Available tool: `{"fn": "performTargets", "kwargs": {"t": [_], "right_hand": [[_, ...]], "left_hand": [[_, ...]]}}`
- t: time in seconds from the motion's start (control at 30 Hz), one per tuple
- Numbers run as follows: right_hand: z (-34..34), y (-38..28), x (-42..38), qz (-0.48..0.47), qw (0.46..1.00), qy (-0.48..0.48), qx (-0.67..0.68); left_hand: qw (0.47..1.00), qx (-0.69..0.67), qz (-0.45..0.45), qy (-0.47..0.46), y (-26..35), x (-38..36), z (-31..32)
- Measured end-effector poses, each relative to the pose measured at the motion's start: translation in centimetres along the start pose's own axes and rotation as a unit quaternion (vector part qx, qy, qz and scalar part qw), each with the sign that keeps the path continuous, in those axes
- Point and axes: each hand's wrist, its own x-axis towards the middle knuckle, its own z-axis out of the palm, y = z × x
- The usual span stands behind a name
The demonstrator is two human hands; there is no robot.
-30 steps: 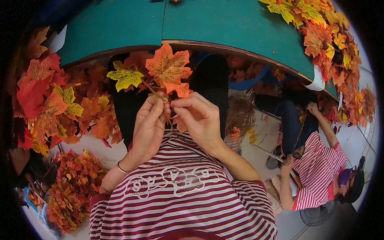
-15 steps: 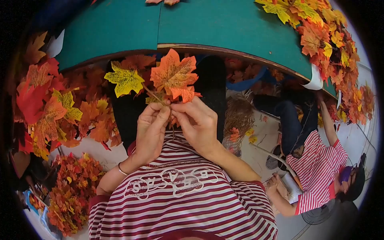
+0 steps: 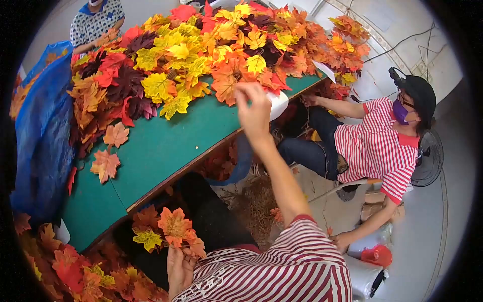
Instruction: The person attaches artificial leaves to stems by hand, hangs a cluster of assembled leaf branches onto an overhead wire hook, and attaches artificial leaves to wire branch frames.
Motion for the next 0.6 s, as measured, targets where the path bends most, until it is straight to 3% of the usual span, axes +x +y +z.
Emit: {"fn": "performTargets", "kwargs": {"t": [0.1, 0.2, 0.3, 0.43, 0.47, 0.5, 0.57, 0.6], "right_hand": [[1.6, 8.6, 4.8, -0.018, 1.0, 0.005, -0.023], [1.5, 8.2, 6.8, 0.067, 0.993, -0.096, 0.016], [1.7, 8.0, 7.5, 0.04, 0.988, -0.147, -0.006], [0.7, 7.4, 9.3, 0.055, 0.991, -0.092, 0.079], [0.5, 7.6, 9.8, -0.001, 0.995, -0.069, 0.074], [0.5, 7.6, 10.1, 0.018, 0.989, -0.069, 0.133], [-0.2, 5.7, 10.7, -0.061, 0.997, -0.035, 0.031], [0.0, 5.8, 11.1, -0.049, 0.996, -0.051, 0.06]], "left_hand": [[0.999, 0.029, 0.0, 0.014, 0.4, -1.2, 1.6], [0.999, 0.033, 0.014, -0.006, 0.5, -1.9, 1.2], [0.999, 0.029, 0.019, -0.001, 0.1, -2.1, 0.4], [0.999, -0.031, -0.011, 0.009, -0.9, -0.5, -2.2], [0.999, -0.049, -0.016, -0.007, -1.1, -0.5, -2.2], [0.998, -0.049, -0.023, -0.015, -1.0, -0.7, -2.5], [0.997, -0.057, -0.036, -0.027, -1.4, 0.0, -3.4], [0.998, -0.04, -0.04, -0.021, -1.5, 0.3, -3.3]]}}
